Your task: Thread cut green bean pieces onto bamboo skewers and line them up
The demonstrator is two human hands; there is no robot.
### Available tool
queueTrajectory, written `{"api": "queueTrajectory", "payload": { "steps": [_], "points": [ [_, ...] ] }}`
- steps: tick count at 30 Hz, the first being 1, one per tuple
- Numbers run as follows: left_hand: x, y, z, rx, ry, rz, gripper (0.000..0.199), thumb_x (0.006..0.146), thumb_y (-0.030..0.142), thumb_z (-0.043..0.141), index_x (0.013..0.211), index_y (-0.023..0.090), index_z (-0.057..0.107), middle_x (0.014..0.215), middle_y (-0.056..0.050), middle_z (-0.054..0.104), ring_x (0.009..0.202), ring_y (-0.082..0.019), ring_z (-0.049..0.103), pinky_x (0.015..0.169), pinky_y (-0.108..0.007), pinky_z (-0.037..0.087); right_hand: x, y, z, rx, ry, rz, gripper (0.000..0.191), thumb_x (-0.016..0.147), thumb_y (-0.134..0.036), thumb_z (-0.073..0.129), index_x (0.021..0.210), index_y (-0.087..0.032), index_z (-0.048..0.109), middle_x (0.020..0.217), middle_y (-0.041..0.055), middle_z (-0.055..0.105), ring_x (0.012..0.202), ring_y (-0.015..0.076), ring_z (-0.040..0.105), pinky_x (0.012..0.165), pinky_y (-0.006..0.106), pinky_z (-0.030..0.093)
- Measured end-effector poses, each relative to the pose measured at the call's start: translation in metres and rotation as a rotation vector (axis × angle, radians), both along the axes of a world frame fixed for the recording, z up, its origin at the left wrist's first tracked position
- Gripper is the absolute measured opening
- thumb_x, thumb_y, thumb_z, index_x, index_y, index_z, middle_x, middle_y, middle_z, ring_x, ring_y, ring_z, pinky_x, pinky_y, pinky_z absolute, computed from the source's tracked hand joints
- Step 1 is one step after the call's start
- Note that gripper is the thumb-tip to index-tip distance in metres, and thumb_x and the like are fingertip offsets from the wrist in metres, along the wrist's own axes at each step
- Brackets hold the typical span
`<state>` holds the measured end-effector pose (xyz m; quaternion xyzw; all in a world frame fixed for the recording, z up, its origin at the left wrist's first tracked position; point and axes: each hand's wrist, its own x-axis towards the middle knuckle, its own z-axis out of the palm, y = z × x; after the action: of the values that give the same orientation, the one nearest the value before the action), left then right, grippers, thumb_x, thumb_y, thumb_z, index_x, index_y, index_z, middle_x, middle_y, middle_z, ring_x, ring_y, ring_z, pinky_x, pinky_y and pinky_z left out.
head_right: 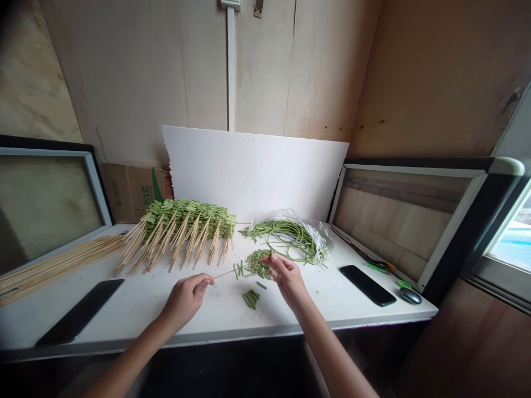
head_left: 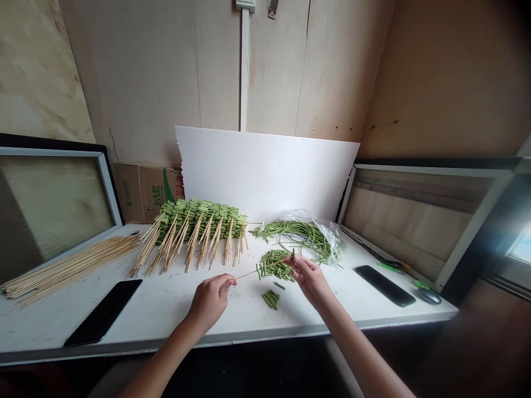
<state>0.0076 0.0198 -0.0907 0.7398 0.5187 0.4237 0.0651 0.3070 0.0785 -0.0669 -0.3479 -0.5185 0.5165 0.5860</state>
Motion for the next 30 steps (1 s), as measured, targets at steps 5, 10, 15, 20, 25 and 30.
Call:
{"api": "queueTrajectory", "payload": {
  "steps": [5, 10, 15, 20, 25, 30],
  "points": [
    [0.0, -0.002, 0.001, -0.026, 0.007, 0.013, 0.03, 0.099, 0.023, 0.046, 0.087, 0.023, 0.074, 0.083, -0.003, 0.079, 0.068, -0.019, 0.069, 0.064, -0.026, 0.047, -0.003, -0.004, 0.004, 0.019, -0.013, -0.06, 0.032, 0.078, -0.053, 0.082, 0.091, -0.025, 0.081, 0.101, 0.0098, 0.08, 0.106, 0.0316, 0.071, 0.073, 0.035, 0.054],
    [0.0, -0.001, 0.002, -0.021, 0.011, 0.016, 0.029, 0.097, 0.022, 0.047, 0.085, 0.022, 0.073, 0.082, -0.004, 0.079, 0.072, -0.02, 0.071, 0.066, -0.027, 0.047, -0.004, -0.008, 0.007, 0.065, -0.046, -0.088, 0.031, 0.079, -0.053, 0.081, 0.091, -0.024, 0.082, 0.098, 0.0088, 0.08, 0.095, 0.0278, 0.07, 0.072, 0.035, 0.053],
    [0.001, -0.001, 0.001, -0.025, 0.013, 0.023, 0.029, 0.096, 0.02, 0.046, 0.085, 0.022, 0.073, 0.082, -0.004, 0.079, 0.072, -0.02, 0.071, 0.066, -0.027, 0.047, -0.008, -0.009, 0.003, 0.116, -0.068, -0.133, 0.034, 0.08, -0.055, 0.08, 0.093, -0.024, 0.082, 0.101, 0.0099, 0.08, 0.091, 0.0271, 0.069, 0.072, 0.036, 0.054],
    [0.001, -0.002, 0.0, -0.023, 0.009, 0.023, 0.029, 0.094, 0.017, 0.047, 0.083, 0.022, 0.073, 0.081, -0.004, 0.078, 0.072, -0.02, 0.07, 0.067, -0.028, 0.047, -0.014, -0.011, -0.002, 0.112, -0.041, -0.138, 0.029, 0.082, -0.053, 0.079, 0.094, -0.026, 0.081, 0.104, 0.0081, 0.08, 0.096, 0.0278, 0.07, 0.075, 0.036, 0.054],
    [0.001, 0.0, -0.003, -0.018, 0.01, 0.021, 0.029, 0.093, 0.014, 0.047, 0.083, 0.022, 0.073, 0.08, -0.004, 0.078, 0.072, -0.02, 0.07, 0.067, -0.027, 0.048, -0.017, -0.011, -0.004, 0.086, -0.029, -0.136, 0.035, 0.081, -0.056, 0.079, 0.096, -0.024, 0.08, 0.104, 0.0096, 0.08, 0.101, 0.0305, 0.07, 0.078, 0.038, 0.055],
    [-0.001, 0.0, -0.002, -0.046, 0.002, 0.012, 0.029, 0.095, 0.018, 0.047, 0.08, 0.021, 0.071, 0.075, -0.003, 0.074, 0.066, -0.018, 0.066, 0.064, -0.026, 0.045, -0.016, -0.014, -0.001, 0.087, -0.039, -0.108, 0.035, 0.081, -0.055, 0.079, 0.098, -0.024, 0.079, 0.106, 0.0105, 0.079, 0.102, 0.0308, 0.07, 0.08, 0.039, 0.056]
  ]
}}
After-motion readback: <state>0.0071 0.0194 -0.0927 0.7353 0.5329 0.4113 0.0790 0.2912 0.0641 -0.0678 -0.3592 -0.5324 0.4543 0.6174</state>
